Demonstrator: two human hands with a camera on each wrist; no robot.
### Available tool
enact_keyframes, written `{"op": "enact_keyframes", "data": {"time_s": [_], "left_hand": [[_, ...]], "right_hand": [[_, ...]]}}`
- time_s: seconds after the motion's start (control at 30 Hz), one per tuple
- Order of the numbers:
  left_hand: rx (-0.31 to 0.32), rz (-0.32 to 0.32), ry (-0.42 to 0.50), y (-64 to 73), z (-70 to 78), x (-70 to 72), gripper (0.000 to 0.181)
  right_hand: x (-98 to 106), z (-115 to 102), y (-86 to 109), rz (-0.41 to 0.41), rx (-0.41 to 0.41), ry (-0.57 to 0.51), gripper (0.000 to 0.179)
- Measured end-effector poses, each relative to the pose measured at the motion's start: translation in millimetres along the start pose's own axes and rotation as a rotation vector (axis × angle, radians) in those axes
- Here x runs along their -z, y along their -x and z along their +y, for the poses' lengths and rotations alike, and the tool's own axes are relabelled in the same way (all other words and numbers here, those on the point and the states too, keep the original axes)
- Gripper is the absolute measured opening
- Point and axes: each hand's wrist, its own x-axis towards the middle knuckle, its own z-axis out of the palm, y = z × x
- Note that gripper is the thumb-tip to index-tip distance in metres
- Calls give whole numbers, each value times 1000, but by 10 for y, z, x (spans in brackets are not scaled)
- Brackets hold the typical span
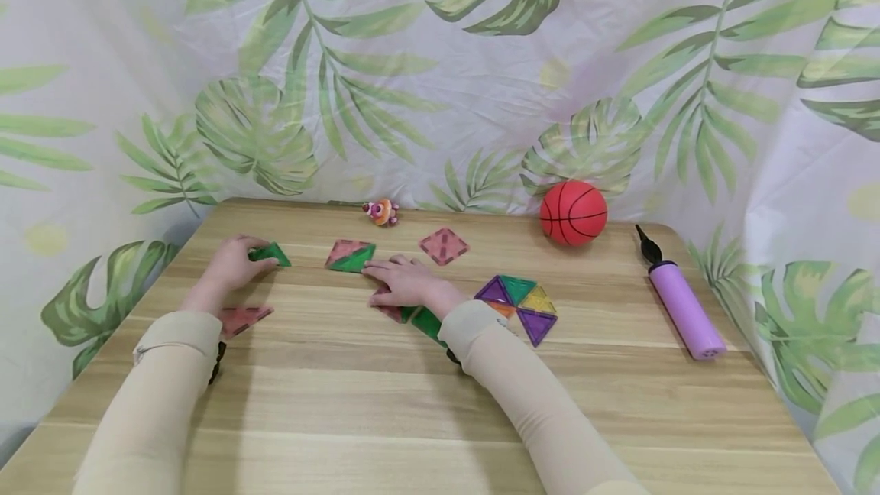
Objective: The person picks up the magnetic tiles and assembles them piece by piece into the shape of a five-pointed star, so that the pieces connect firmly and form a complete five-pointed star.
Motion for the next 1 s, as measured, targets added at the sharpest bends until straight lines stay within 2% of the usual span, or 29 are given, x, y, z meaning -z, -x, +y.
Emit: {"op": "enact_keyframes", "data": {"time_s": [0.2,0.37,0.5,0.67,0.73,0.87,1.0], "left_hand": [[151,-6,-92,-9,-89,22,54],[196,-20,-108,-20,-44,29,51],[153,-34,-127,-19,-3,39,46],[52,-54,-148,23,90,30,43],[24,-72,-129,50,133,13,44],[-11,-87,-113,93,205,-51,44],[-31,-71,-107,123,286,-111,42]], "right_hand": [[11,-15,7,-6,-6,-6,65],[22,-9,16,-7,-10,-9,65],[31,-5,19,-8,-6,-11,65],[31,3,13,-16,-10,1,65],[33,1,12,-20,-11,-2,66],[38,-12,18,-24,-7,-11,66],[35,-17,27,-23,-11,-16,66]]}}
